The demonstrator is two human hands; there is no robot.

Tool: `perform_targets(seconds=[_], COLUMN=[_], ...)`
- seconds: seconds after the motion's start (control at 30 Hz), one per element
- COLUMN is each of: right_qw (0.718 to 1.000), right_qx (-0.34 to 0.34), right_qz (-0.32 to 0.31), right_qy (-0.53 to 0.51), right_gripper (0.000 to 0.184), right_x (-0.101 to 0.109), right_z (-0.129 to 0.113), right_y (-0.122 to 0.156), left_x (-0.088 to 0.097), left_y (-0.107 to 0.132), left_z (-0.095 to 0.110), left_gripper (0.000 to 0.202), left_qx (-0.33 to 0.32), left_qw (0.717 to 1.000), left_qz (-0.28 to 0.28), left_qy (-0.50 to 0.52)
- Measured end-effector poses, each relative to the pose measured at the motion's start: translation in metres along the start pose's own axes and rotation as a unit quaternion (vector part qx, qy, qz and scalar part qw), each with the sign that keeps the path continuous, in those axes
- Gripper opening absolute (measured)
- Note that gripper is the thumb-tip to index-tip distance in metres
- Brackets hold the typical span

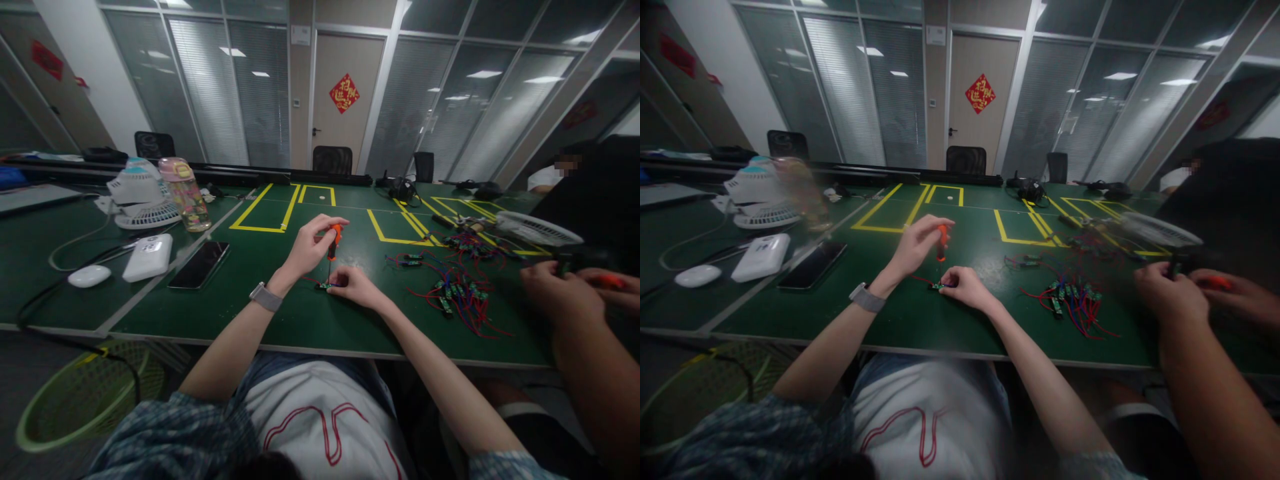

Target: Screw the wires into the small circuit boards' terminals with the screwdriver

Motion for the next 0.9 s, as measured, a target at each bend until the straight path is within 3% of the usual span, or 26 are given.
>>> perform_targets(seconds=[0.43, 0.77, 0.9], right_qw=[1.0, 1.0, 1.0], right_qx=[0.003, 0.008, 0.009], right_qz=[0.0, 0.001, -0.002], right_qy=[-0.007, 0.003, -0.003], right_gripper=[0.01, 0.011, 0.011], right_x=[0.001, 0.0017, 0.0013], right_z=[0.0032, 0.001, 0.0024], right_y=[0.0, 0.0009, 0.0003], left_x=[0.0009, -0.0006, -0.0013], left_y=[0.001, 0.0013, 0.0025], left_z=[-0.0001, 0.0019, 0.0038], left_gripper=[0.018, 0.03, 0.024], left_qx=[0.014, -0.014, -0.015], left_qw=[0.992, 0.996, 0.99], left_qz=[0.051, 0.016, 0.035], left_qy=[-0.111, -0.092, -0.135])
Point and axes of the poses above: each hand's wrist, its own y-axis away from the middle knuckle, its own x-axis out of the back of the hand, z = x × y, the point moved 2 cm from there along -y, towards the middle knuckle, and after that the axes turned 15 degrees about -y, right-handed, at the moved point
